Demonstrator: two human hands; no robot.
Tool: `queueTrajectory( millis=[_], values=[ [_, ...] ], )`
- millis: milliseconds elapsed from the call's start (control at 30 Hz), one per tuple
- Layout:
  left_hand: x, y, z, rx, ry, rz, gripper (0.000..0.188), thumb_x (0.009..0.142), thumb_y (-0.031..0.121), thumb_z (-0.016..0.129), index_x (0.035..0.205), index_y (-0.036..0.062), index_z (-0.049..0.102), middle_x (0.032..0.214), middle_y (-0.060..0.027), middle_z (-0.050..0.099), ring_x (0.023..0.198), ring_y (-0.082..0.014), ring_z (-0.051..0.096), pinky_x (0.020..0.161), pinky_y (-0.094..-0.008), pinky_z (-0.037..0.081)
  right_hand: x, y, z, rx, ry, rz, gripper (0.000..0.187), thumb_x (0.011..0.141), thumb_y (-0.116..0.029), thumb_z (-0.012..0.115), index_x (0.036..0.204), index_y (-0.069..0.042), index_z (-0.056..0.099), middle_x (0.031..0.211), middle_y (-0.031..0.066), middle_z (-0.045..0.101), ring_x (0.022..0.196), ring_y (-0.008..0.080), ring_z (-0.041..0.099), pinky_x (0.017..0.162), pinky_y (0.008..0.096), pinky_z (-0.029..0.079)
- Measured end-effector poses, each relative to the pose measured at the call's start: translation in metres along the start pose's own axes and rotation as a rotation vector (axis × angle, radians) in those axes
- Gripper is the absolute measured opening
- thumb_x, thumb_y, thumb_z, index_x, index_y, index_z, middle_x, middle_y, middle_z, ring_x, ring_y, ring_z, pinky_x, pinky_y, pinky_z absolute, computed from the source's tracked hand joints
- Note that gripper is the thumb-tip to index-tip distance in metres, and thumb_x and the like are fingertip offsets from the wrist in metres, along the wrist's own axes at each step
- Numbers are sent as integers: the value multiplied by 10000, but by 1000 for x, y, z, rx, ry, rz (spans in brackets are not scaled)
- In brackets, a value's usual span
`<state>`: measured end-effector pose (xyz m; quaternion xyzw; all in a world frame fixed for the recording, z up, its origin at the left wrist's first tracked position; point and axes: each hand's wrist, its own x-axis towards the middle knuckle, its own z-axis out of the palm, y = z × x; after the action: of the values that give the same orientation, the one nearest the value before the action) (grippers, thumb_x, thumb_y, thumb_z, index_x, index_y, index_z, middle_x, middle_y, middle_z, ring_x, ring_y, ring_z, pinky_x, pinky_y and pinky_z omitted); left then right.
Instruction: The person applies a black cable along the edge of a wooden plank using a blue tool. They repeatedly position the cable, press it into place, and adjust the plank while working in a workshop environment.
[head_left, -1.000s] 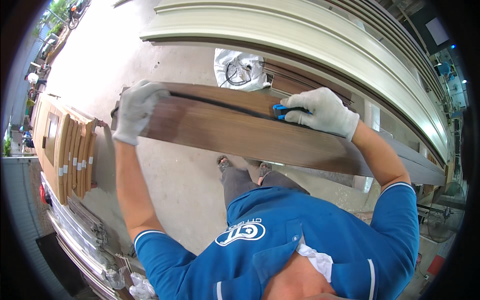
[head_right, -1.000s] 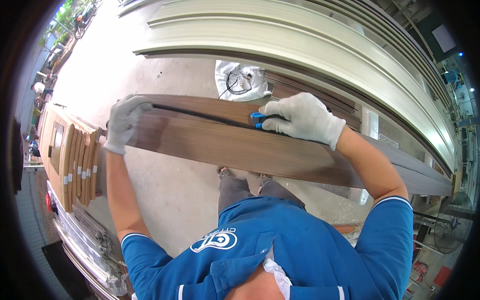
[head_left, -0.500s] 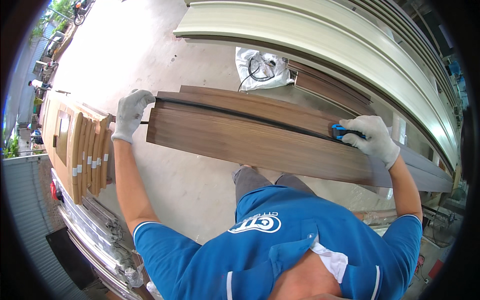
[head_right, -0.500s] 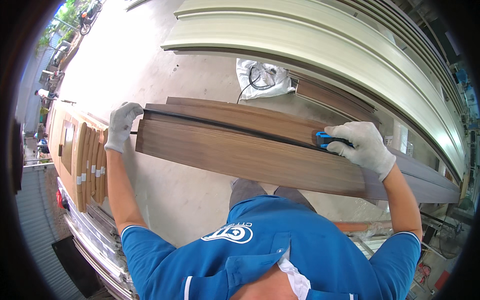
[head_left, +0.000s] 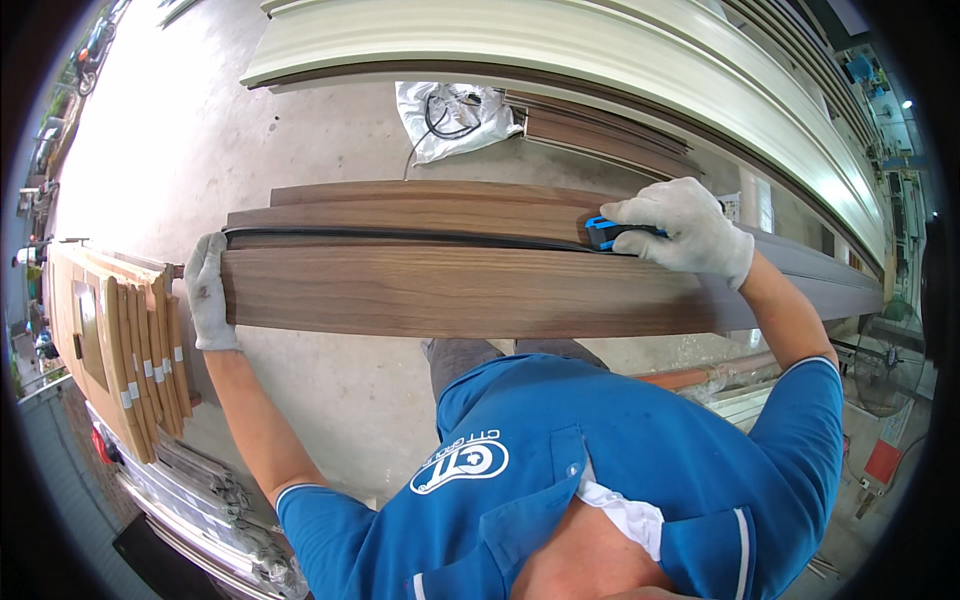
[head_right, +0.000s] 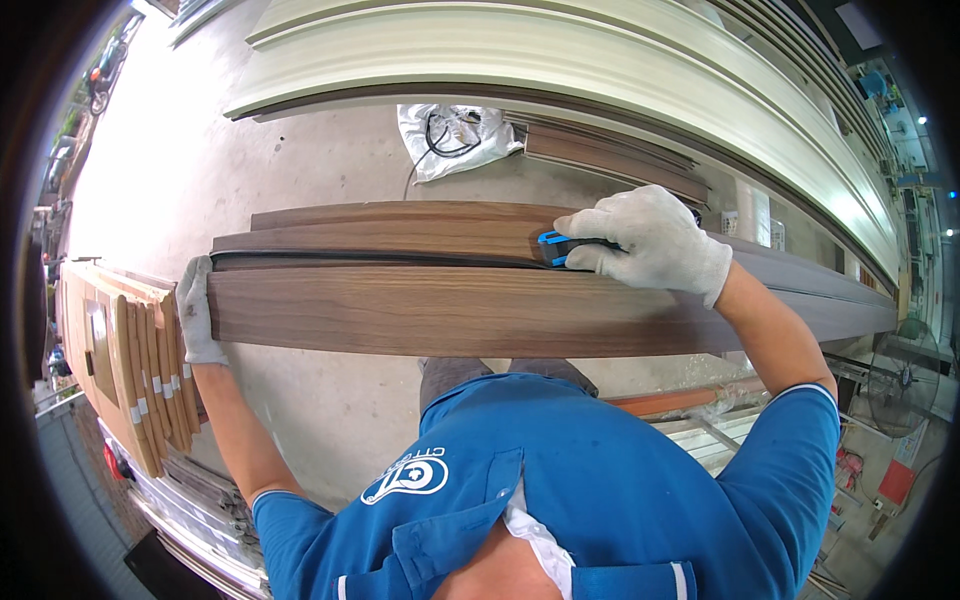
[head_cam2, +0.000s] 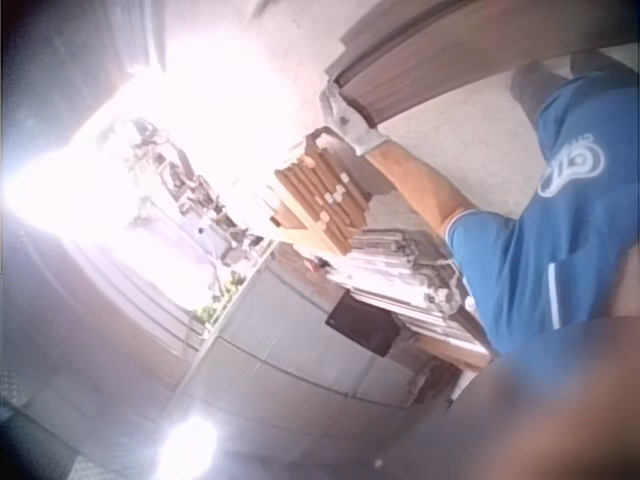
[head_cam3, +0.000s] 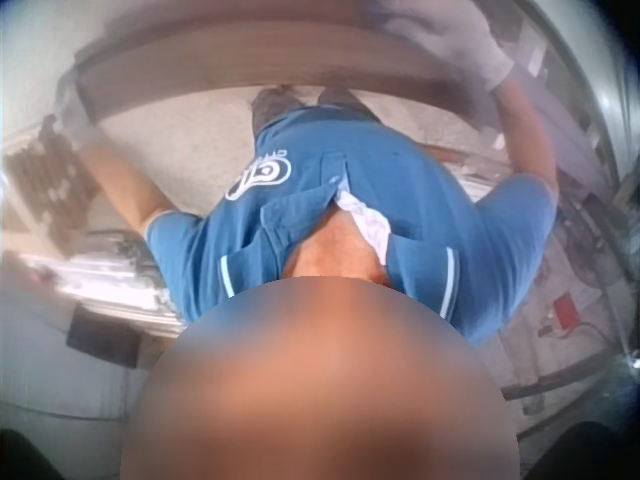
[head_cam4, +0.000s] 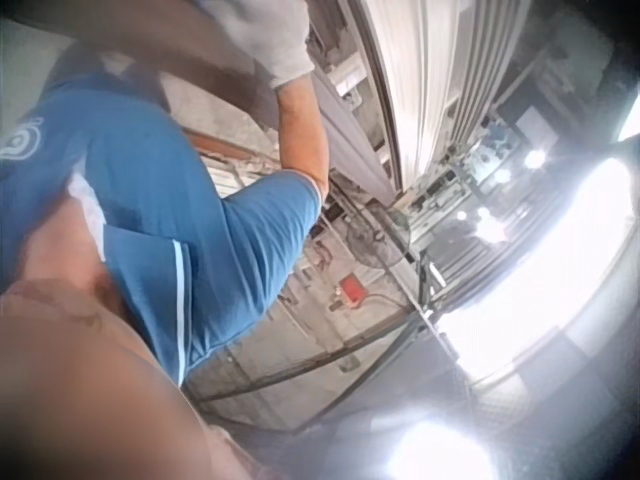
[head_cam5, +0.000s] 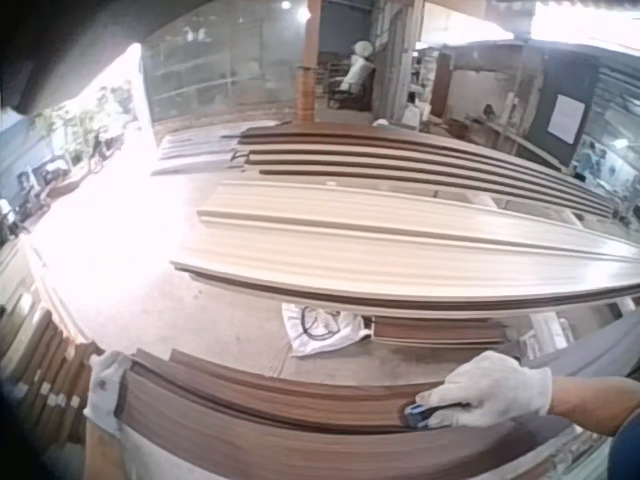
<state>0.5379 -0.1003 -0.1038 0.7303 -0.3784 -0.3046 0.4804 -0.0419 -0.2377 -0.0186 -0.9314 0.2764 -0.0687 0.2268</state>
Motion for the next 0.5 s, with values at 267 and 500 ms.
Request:
queueTrajectory(
  millis=[267, 500],
  values=[
    [-10, 14, 11, -16, 78, -19, 264, 1063, 291, 673, 992, 45, 733, 914, 61, 608, 891, -59, 512, 832, -232, 423, 56, -24, 17, -28, -40, -83, 316, 916, -341, 804, 1154, -137, 764, 757, 67, 705, 712, 262, 701, 622, 407, 520],
    [-8, 11, 15, -152, 109, -54, 268, 1062, 277, 681, 1004, 33, 776, 862, 69, 614, 825, -50, 508, 753, -238, 417, 128, -61, 38, -63, -83, -121, 319, 944, -416, 757, 1158, -179, 754, 715, 64, 675, 685, 271, 705, 597, 415, 534]
  ],
)
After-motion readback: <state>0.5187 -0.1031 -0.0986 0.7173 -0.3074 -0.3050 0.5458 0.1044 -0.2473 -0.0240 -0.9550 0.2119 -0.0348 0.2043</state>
